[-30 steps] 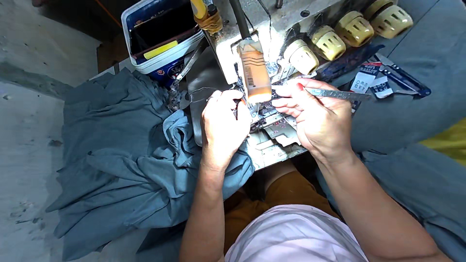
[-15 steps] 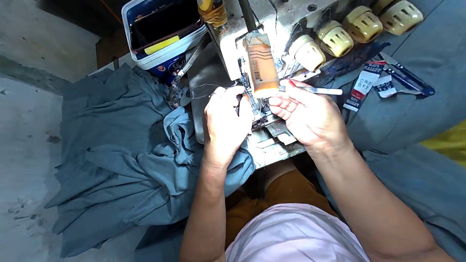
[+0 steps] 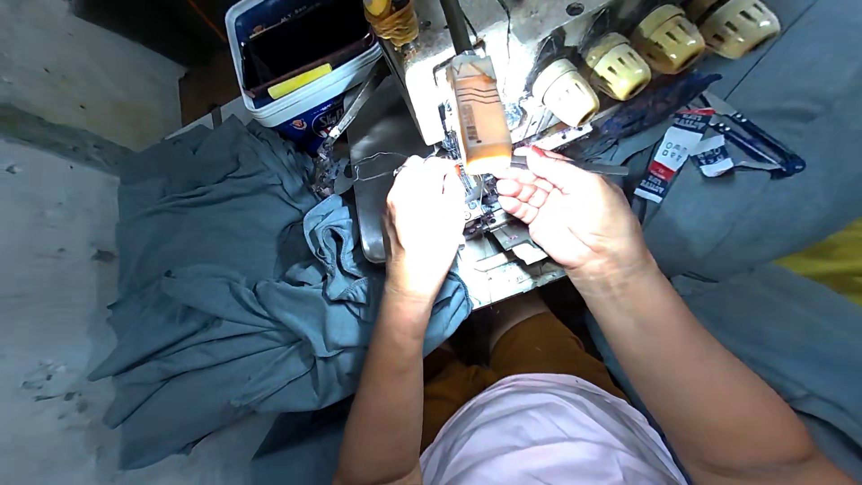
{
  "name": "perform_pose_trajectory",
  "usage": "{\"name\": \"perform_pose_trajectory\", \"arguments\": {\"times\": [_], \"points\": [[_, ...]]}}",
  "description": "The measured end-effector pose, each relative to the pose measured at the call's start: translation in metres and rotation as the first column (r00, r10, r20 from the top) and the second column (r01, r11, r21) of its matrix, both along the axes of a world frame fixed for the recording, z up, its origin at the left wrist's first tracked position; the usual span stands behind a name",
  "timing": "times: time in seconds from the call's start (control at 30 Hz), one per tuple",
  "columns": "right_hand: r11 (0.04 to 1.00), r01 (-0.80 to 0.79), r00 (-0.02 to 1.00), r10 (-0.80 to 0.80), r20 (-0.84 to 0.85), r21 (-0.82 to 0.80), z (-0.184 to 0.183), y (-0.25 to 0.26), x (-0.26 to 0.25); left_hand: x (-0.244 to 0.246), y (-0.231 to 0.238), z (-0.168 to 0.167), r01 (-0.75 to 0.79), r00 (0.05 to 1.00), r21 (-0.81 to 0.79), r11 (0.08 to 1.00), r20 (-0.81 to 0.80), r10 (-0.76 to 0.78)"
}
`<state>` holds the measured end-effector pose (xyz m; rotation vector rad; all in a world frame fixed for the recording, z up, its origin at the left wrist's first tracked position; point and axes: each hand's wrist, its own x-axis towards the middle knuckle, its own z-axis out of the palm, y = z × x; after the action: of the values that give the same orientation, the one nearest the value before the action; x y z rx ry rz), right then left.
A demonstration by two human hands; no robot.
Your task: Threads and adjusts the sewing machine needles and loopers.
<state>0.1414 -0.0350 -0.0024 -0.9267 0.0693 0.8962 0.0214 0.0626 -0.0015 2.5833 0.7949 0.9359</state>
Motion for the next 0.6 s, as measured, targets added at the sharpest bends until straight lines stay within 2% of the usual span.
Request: {"name": "perform_pose_trajectory", "arguments": {"times": [0.1,0.17,0.23,0.27,0.3,0.37,0.47,0.53,0.6], "points": [[0.999,0.048,0.997,-0.050,0.052,0.025,-0.001,-0.005,-0.004,-0.001,0.000,0.000,-0.002,1.000,-0.005,1.000,0.008,0.002],[0.997,0.068,0.986,-0.072,0.148,0.034,-0.002,-0.011,-0.006,-0.003,0.000,0.000,0.000,1.000,-0.018,1.000,0.004,0.000],[0.997,0.064,0.936,-0.072,0.344,0.034,-0.005,-0.018,-0.008,-0.004,0.000,0.000,0.000,1.000,-0.027,1.000,0.017,0.001],[0.997,0.068,0.878,-0.074,0.473,0.031,-0.007,-0.022,-0.009,-0.005,0.001,-0.001,-0.001,1.000,-0.033,0.999,0.026,0.002],[0.996,0.079,0.789,-0.084,0.609,0.035,-0.010,-0.026,-0.010,-0.005,0.001,-0.001,-0.004,0.999,-0.039,0.999,0.035,0.005],[0.990,0.126,0.532,-0.120,0.838,0.062,-0.017,-0.032,-0.013,-0.006,0.001,-0.001,-0.007,0.999,-0.051,0.999,0.040,0.009],[0.979,0.174,0.145,-0.136,0.980,0.110,-0.024,-0.036,-0.022,-0.008,0.001,0.001,0.006,0.999,-0.066,0.998,0.042,-0.003],[0.975,0.170,-0.006,-0.143,0.990,0.142,-0.026,-0.034,-0.026,-0.009,0.002,0.000,0.023,0.998,-0.061,0.998,0.062,-0.019],[0.974,0.166,-0.068,-0.146,0.987,0.156,-0.027,-0.030,-0.028,-0.011,0.003,0.000,0.027,0.996,-0.062,0.998,0.087,-0.022]]}}
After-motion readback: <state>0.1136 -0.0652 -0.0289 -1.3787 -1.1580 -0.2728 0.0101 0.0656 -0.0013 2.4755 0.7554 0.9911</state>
